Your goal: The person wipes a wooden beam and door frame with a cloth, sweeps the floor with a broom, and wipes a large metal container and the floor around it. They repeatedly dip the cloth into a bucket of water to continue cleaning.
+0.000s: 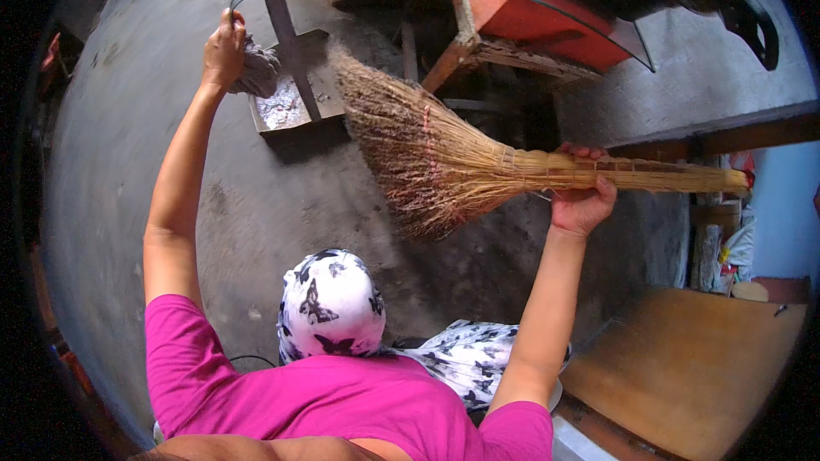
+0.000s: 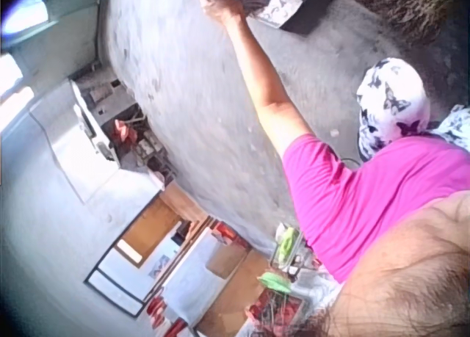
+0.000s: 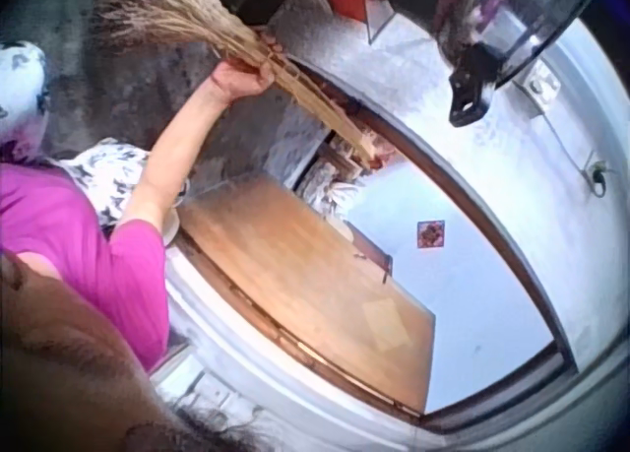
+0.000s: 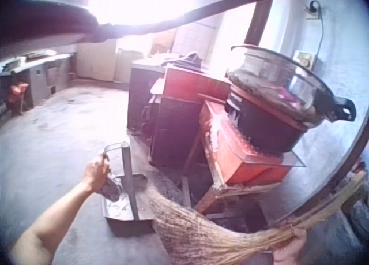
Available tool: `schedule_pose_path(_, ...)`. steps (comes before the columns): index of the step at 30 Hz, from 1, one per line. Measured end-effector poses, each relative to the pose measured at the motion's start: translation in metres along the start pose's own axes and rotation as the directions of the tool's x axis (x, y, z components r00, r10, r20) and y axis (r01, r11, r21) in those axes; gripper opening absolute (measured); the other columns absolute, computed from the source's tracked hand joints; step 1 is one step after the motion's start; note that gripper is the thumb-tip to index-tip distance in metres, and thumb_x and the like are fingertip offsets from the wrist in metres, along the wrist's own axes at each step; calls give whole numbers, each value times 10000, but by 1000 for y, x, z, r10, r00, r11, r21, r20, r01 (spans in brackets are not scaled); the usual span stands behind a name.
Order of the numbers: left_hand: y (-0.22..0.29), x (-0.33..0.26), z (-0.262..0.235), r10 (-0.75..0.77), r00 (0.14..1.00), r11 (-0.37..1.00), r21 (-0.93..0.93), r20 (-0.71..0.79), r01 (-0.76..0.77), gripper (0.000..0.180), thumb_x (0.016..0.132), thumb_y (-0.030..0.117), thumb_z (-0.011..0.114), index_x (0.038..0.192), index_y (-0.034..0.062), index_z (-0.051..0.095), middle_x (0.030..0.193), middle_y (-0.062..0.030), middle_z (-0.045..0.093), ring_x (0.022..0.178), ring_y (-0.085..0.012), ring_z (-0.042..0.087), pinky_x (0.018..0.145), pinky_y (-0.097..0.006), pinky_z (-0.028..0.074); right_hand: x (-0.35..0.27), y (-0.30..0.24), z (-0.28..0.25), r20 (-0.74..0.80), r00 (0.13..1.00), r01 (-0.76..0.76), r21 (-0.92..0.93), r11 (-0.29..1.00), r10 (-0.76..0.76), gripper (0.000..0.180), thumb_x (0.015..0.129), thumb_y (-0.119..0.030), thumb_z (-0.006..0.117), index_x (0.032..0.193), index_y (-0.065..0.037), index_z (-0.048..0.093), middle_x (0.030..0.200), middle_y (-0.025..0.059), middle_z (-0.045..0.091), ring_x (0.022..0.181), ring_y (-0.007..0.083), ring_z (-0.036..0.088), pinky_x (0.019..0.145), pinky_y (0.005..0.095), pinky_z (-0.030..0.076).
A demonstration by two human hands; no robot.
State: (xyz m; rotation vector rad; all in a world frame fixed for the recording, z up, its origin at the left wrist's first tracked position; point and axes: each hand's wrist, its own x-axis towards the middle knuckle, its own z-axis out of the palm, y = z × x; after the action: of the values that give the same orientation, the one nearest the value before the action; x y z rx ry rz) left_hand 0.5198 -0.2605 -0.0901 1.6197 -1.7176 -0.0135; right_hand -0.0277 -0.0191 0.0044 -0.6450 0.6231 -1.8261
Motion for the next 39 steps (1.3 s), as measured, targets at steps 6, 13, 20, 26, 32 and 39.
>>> schedule_pose_path(6,-26,21,11,-90,994,995,48,69,87,277,1058,326,404,1201,113,510,929,-266,687,896,-480,657,733,-573,500,-18,34,-38,-136,990,-46,21,999,48,472,699,-178,580,1143,-19,587,975,145,657,968,343,636,1009,545,460)
schedule_pose_path(13,-54,25,8,-107,992,993,-40,62,109,379,1057,391,459,1282,99,546,1093,-232,702,1025,-394,692,843,-465,533,24,95,-16,-143,989,-57,-185,981,30,503,755,-105,595,1243,-8,522,1079,151,618,1093,330,610,1067,496,459)
schedule_pose_path(20,-22,-21,-27,-195,975,981,-40,-108,191,684,970,509,599,1437,36,440,1316,-194,616,1205,-347,598,1011,-427,453,69,77,-32,-178,973,102,-249,963,-149,437,823,-86,578,1252,-27,520,1100,137,615,1093,283,607,995,418,492)
schedule_pose_path(26,8,-79,-59,-274,959,763,-623,-71,172,365,1033,251,578,1307,11,553,1169,-86,651,1069,-139,574,939,-280,436,67,83,-13,-162,973,88,-400,912,-165,534,868,-75,614,1383,-37,477,1248,114,609,1042,209,606,906,363,500)
schedule_pose_path(32,126,-118,-76,-233,874,370,-793,426,485,262,1044,253,559,1213,65,628,1102,-62,674,977,-106,599,868,-268,478,66,61,-25,-121,989,23,-464,886,-89,579,904,-136,660,1444,-61,463,1318,102,578,1108,199,583,954,359,475)
schedule_pose_path(39,256,-134,-79,-27,692,145,-682,721,717,237,1032,246,576,1183,71,628,1018,-46,672,895,-98,623,797,-244,507,69,11,-71,211,943,171,-971,-168,-256,636,932,-158,654,1518,-94,415,1097,107,659,953,188,638,826,359,500)
